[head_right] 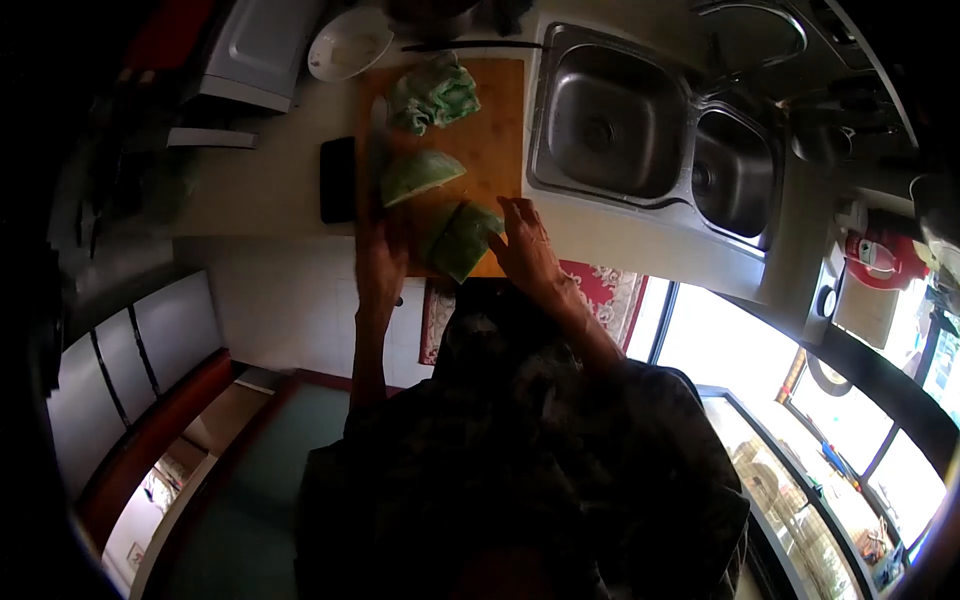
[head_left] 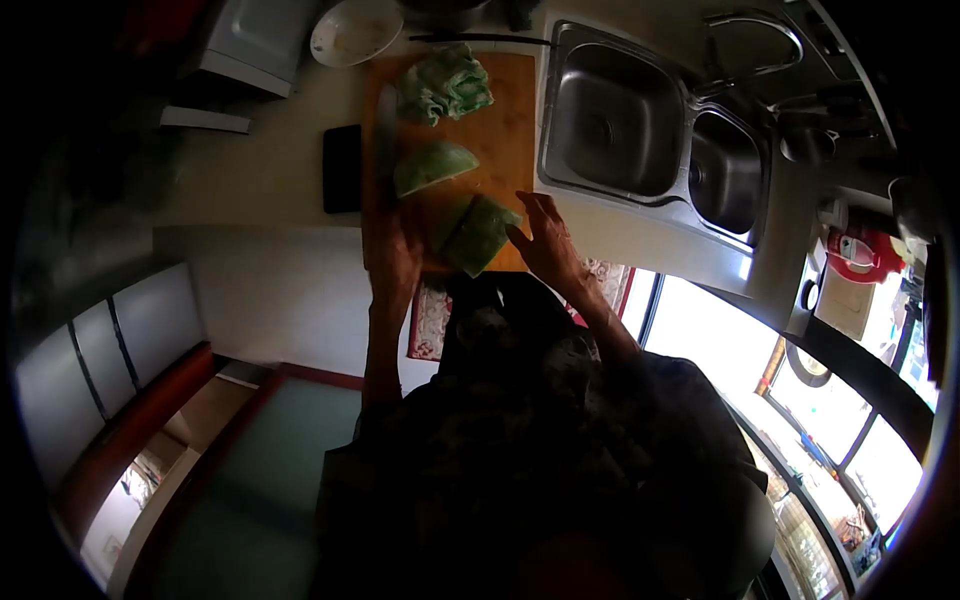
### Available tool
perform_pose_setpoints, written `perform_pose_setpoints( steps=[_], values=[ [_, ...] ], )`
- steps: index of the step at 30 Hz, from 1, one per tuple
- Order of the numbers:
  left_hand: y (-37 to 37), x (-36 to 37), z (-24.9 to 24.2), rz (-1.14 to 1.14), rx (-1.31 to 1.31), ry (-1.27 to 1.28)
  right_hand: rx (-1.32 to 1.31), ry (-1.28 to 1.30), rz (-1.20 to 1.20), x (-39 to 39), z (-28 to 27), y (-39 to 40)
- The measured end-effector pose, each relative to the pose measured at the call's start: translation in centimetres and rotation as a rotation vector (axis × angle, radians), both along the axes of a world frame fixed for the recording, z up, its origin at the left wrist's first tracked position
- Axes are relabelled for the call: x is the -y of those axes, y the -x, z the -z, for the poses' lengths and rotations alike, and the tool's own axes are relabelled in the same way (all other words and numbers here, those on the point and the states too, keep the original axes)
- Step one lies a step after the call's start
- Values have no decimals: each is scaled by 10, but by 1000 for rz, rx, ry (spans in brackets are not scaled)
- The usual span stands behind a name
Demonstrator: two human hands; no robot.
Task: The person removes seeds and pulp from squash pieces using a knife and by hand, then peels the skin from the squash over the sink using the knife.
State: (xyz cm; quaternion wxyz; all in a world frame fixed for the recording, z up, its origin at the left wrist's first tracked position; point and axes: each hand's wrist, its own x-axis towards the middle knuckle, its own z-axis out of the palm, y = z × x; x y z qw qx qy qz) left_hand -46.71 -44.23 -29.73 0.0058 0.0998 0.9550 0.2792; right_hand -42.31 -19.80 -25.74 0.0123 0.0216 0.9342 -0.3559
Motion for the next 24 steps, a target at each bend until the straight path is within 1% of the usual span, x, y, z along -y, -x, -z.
perform_pose_setpoints(
  steps=[1, 2, 4, 6, 8, 10, 12, 13, 15, 16, 18, 19, 20, 22, 23, 24],
  values=[
    [-8, -10, 3, 83, 97, -376, 43, 37, -5, -3, 3, 0],
    [-9, -12, 5, 80, 93, -379, 82, 73, -13, -5, 6, 2],
    [-5, -11, 8, 91, 364, -363, 54, 90, -12, -7, 1, 2],
    [-3, -8, 10, 85, 373, -354, 170, 241, 15, -6, -5, 1],
    [3, -9, 6, 153, 385, -651, 166, 242, 43, -1, -3, 2],
    [4, -7, 3, 109, 588, -825, 180, 237, 59, 5, 0, -2],
    [9, -8, -5, 147, 501, -555, 100, 175, 40, 11, 2, -3],
    [11, -7, -1, 158, 496, -557, 92, 171, 48, 17, -2, -1],
    [6, -6, 12, 146, 378, -430, 91, 179, 91, 27, -12, -1],
    [5, -7, 18, 154, 377, -433, 87, 175, 98, 32, -11, 0],
    [-1, -7, 30, 46, 307, -406, 135, 326, 115, 45, -7, -1],
    [0, -8, 33, 25, 234, -447, 228, 398, 111, 52, -17, 2],
    [2, -6, 27, 31, 236, -446, 227, 399, 118, 58, -23, 6],
    [10, -1, 11, -28, 644, -366, 453, 506, 146, 65, -30, 15],
    [6, -5, -7, -25, 643, -363, 452, 509, 149, 67, -21, 11],
    [-7, -12, -30, -92, 541, -603, 370, 640, 132, 69, -5, 3]
  ],
)
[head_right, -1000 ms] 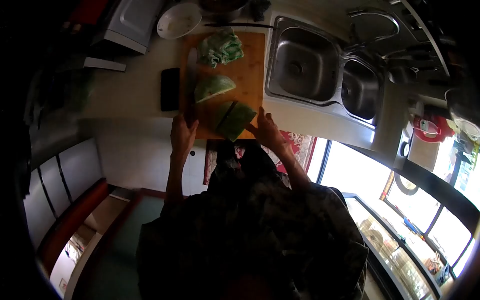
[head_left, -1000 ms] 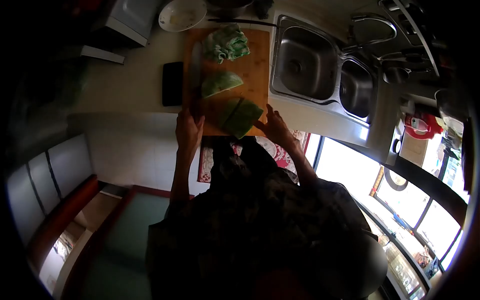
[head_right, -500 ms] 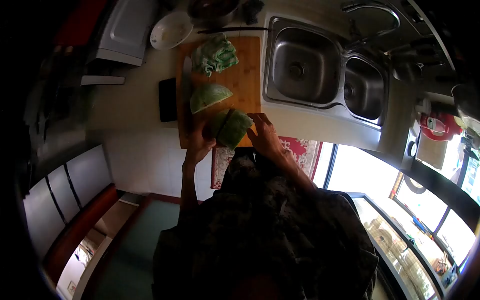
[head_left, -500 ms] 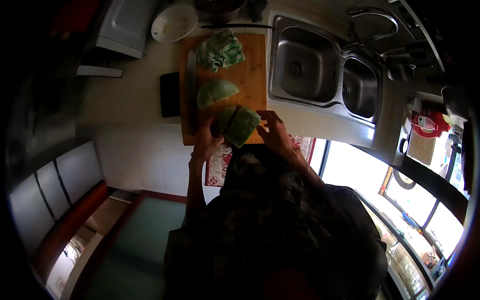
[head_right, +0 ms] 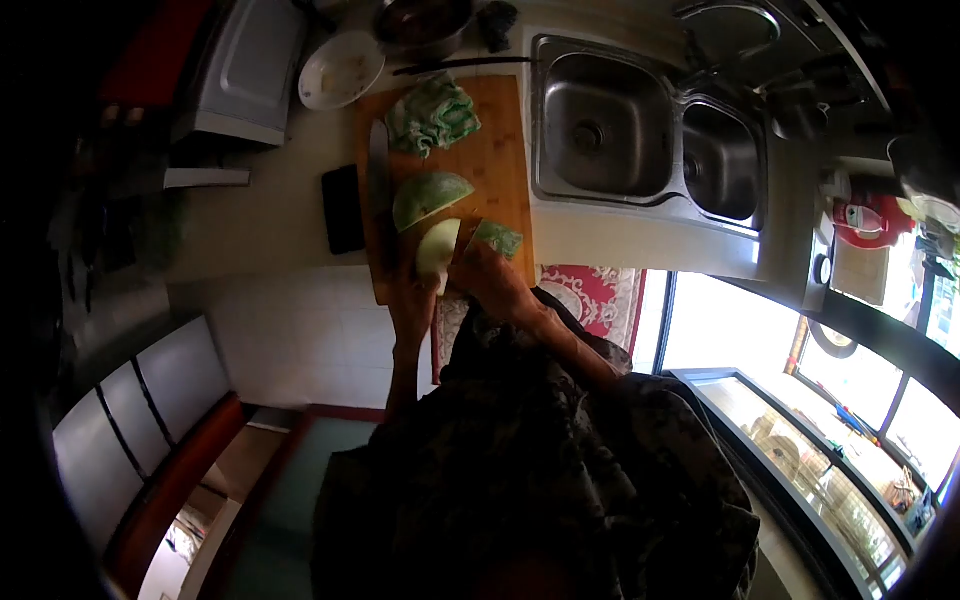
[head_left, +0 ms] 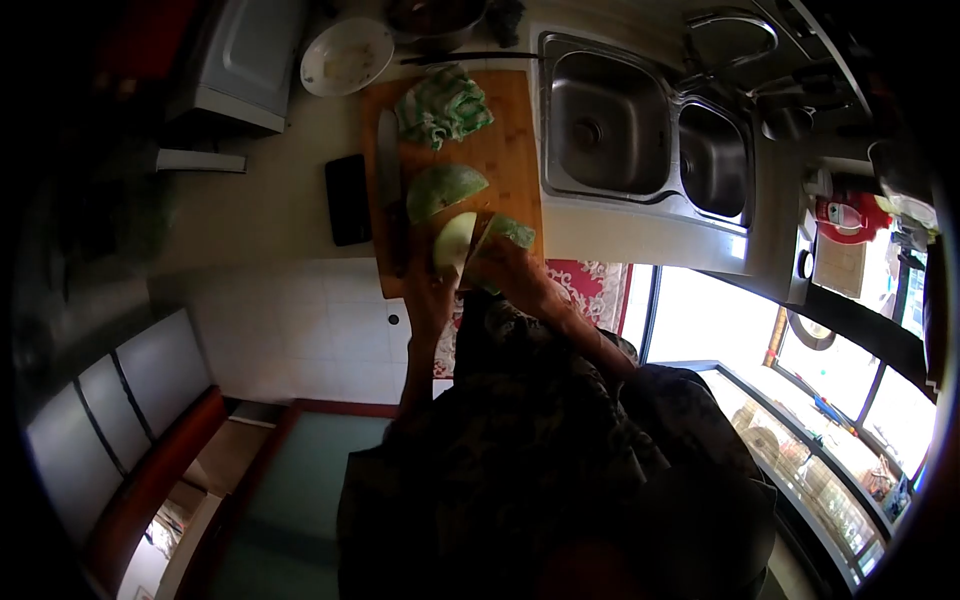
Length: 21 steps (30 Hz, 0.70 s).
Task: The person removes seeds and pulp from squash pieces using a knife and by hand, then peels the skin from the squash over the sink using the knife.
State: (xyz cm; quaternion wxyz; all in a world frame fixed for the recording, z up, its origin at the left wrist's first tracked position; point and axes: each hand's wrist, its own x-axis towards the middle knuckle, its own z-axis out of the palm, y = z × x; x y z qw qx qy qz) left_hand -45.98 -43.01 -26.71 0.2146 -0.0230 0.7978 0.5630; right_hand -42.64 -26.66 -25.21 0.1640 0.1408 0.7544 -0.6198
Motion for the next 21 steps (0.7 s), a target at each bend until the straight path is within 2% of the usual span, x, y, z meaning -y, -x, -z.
perform_pose_setpoints(
  steps=[1, 2, 4, 5, 6, 7, 8, 10, 11, 12, 14, 16, 17, 18, 21],
  values=[
    [-14, -4, -14, -152, -73, -200, -82, 121, 34, 0, 7, -7],
    [-22, -6, -21, 4, -251, -17, -78, 119, 39, 1, -15, -6],
    [-39, -26, -49, 119, -567, 196, 129, 526, 189, -2, -56, -7],
    [-40, -23, -63, 128, -569, 194, 61, 598, 152, -11, -51, -12],
    [-38, -18, -74, 197, -491, 86, 50, 597, 162, -22, -49, -15],
    [-36, -12, -81, 270, -411, -21, 65, 949, 196, -34, -51, -17],
    [-36, 0, -71, 36, -260, -89, 72, 1302, 225, -48, -51, -20],
    [-11, 18, -38, -204, -369, 277, 109, 1354, 306, -75, -48, -30],
    [1, 30, 4, -63, -689, 690, 97, 1452, 301, -88, -49, -35],
    [11, 34, 32, -27, -629, 739, 75, 1546, 281, -102, -50, -34],
    [24, 26, 48, 23, -306, 772, 44, 1625, 235, -125, -40, -40],
    [41, 27, 61, 62, -196, 839, -40, 1624, 236, -152, -46, -41],
    [38, 12, 48, -18, -328, 796, -63, 1638, 215, -169, -45, -45],
    [43, 7, 47, -30, -302, 838, -74, 1643, 214, -185, -44, -47],
    [52, 30, 71, -111, -57, 866, -54, 1628, 223, -236, -44, -63]
  ],
)
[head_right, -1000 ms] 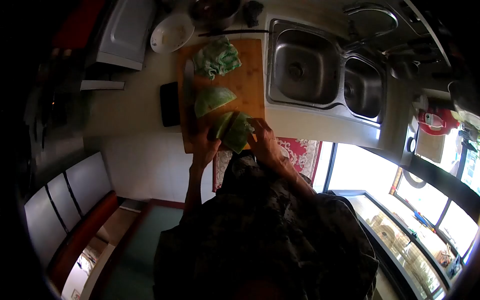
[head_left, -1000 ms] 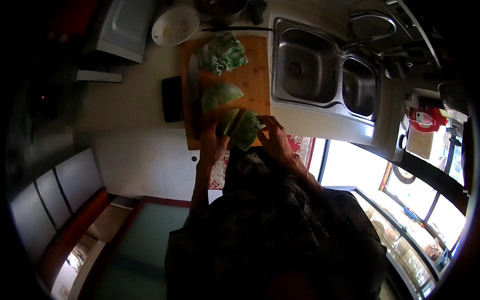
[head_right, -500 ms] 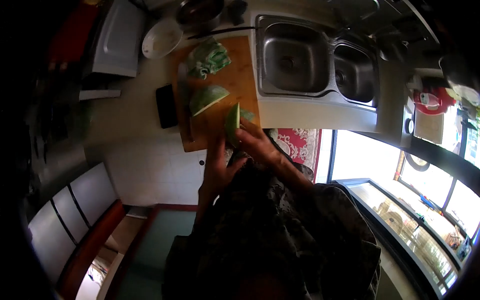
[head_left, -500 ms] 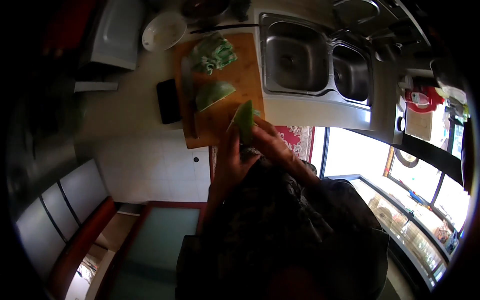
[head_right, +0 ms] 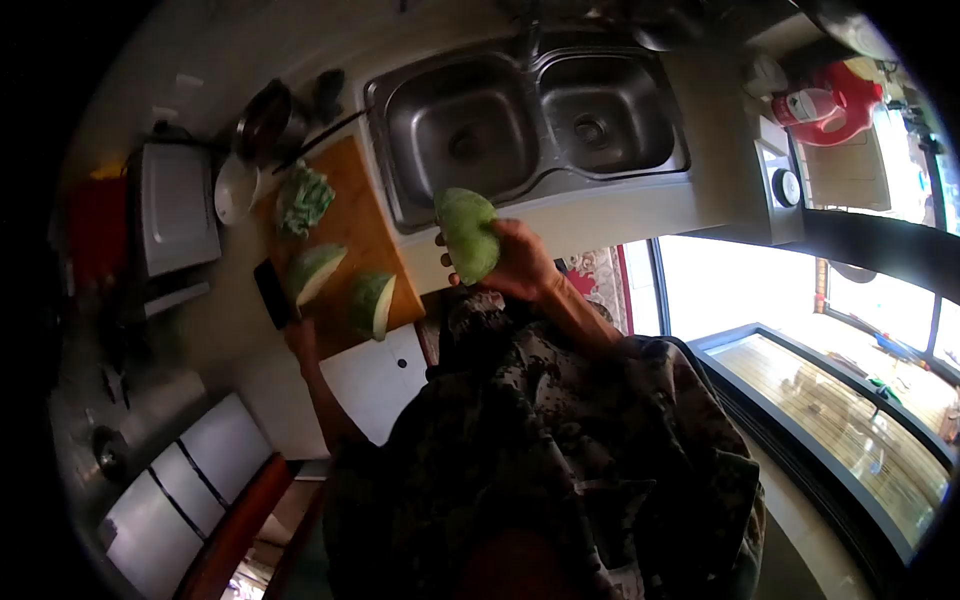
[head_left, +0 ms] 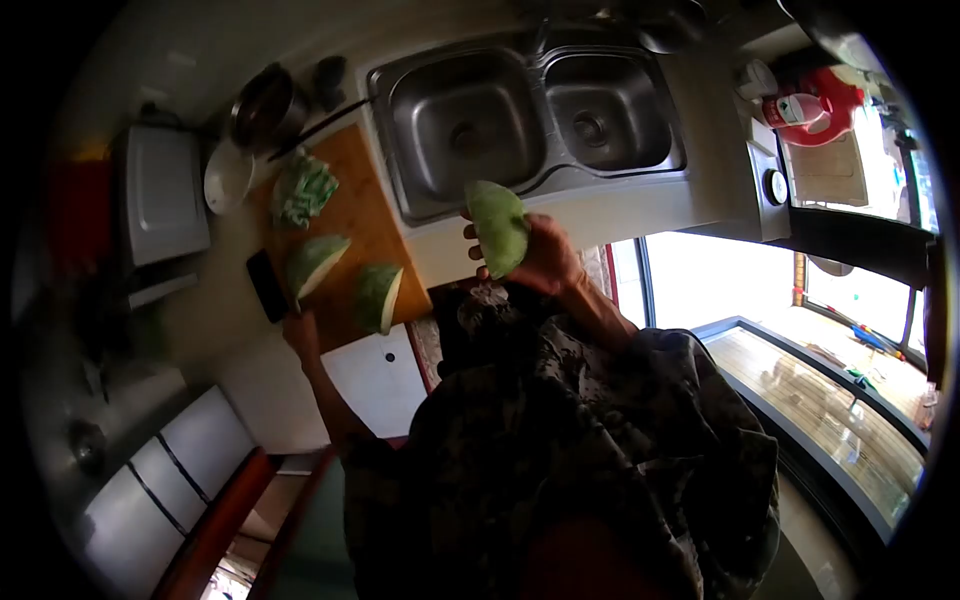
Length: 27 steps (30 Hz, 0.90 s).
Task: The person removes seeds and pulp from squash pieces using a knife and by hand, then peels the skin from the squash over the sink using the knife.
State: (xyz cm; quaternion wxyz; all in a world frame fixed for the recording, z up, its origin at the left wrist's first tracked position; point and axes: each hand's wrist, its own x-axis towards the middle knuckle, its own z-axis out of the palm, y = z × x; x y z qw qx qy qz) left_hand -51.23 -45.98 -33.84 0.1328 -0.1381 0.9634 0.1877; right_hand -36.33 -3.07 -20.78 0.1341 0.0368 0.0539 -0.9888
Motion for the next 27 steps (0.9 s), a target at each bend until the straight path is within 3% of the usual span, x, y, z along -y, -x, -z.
perform_pose_setpoints(
  steps=[1, 3, 4, 5, 7, 9, 11, 12, 13, 15, 16, 17, 18, 19, 21, 25, 27],
  values=[
    [-1, -5, -19, -79, 59, -4, -24, 10, 15, -19, 0, -5],
    [-44, -36, -60, -424, 71, -189, 45, -759, -87, -57, 10, -18],
    [-72, -58, -73, -438, -136, -245, -11, -1012, -117, -74, -4, -18],
    [-101, -78, -81, -449, -337, -303, -7, -997, -105, -85, -11, -22],
    [-140, -103, -94, -397, -402, -606, -176, -1627, 45, -101, -25, -20],
    [-154, -162, -134, -459, -278, -916, -170, -1547, 109, -109, -20, -21],
    [-161, -199, -142, -342, -283, -956, -194, -1833, 252, -116, -19, -16],
    [-165, -196, -120, -330, -238, -1065, -215, -1862, 271, -117, -22, -13],
    [-162, -234, -139, -329, -273, -1197, -225, -1852, 274, -116, -23, -12],
    [-150, -270, -153, -350, -7, -1186, -283, -2028, 303, -113, -24, -7],
    [-142, -292, -159, -201, -1, -1327, -287, -2085, 300, -109, -34, -5],
    [-135, -314, -167, -124, -29, -1193, -295, -2076, 301, -103, -32, -3],
    [-126, -335, -175, -64, 20, -1343, -325, -2081, 313, -96, -29, 1],
    [-121, -348, -191, -59, 129, -1326, -353, -2090, 330, -91, -27, 3],
    [-114, -362, -180, -30, 89, -1260, -369, -2090, 370, -84, -37, 7],
    [-112, -366, -184, -5, 33, -1331, -419, -1877, 274, -100, -51, 1],
    [-108, -354, -185, -30, 104, -1359, -562, -1504, 140, -113, -46, -1]
  ],
)
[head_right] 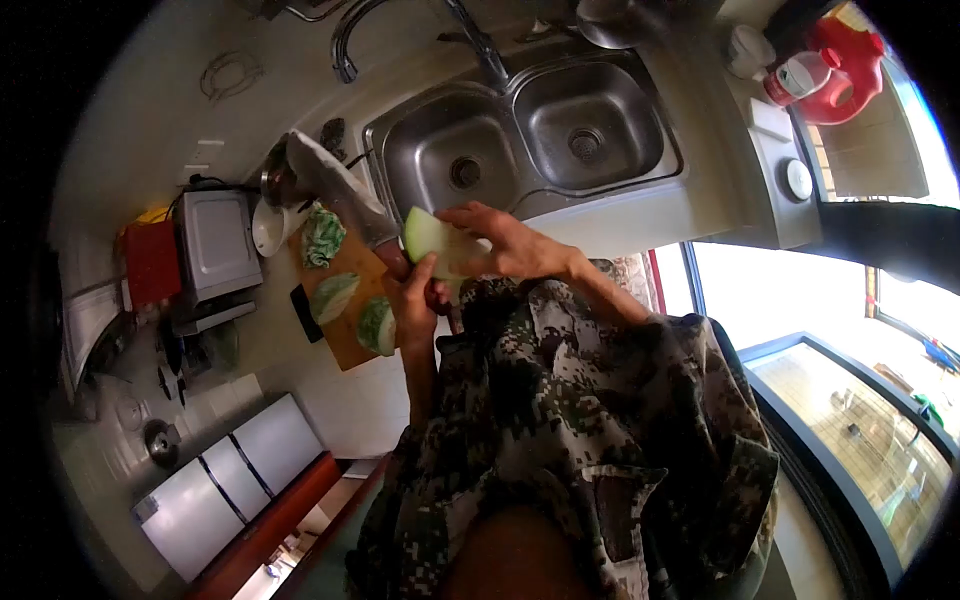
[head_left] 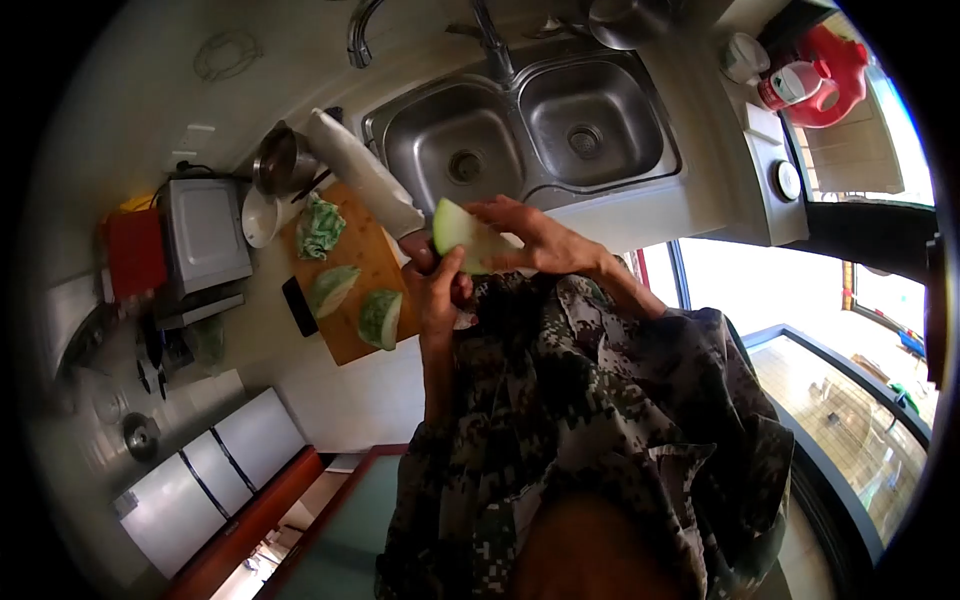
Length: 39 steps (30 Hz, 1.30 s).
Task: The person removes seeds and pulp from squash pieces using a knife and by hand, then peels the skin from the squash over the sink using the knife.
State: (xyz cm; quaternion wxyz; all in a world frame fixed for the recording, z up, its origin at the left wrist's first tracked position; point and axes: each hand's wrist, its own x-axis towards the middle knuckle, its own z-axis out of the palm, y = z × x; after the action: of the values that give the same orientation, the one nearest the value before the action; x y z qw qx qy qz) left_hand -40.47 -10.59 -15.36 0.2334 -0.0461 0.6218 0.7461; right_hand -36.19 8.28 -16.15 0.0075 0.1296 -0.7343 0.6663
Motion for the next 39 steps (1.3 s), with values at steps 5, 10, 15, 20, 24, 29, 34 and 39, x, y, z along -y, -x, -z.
perform_pose_setpoints(
  steps=[5, 10, 15, 20, 24, 29, 34, 39],
  values=[
    [9, 2, 0, 81, -18, 28, 151, 61, 61, -2, 7, 3],
    [6, -5, -13, 102, -75, 151, 105, -35, 83, -7, 15, 11],
    [6, -8, -15, 169, -184, 251, 52, 10, 38, -15, 17, 15],
    [4, -16, -17, 190, -119, 300, 113, -127, 10, -20, 21, 19],
    [7, -22, -21, 143, -133, 375, 113, -157, 66, -14, 11, 26],
    [19, -17, -9, 136, -101, 471, 13, -183, 124, -6, 35, 43],
    [25, -20, -6, 121, -126, 501, 76, -130, 171, 4, 40, 51],
    [30, -13, 12, 110, -83, 458, 23, -156, 239, 9, 48, 55]
  ],
)
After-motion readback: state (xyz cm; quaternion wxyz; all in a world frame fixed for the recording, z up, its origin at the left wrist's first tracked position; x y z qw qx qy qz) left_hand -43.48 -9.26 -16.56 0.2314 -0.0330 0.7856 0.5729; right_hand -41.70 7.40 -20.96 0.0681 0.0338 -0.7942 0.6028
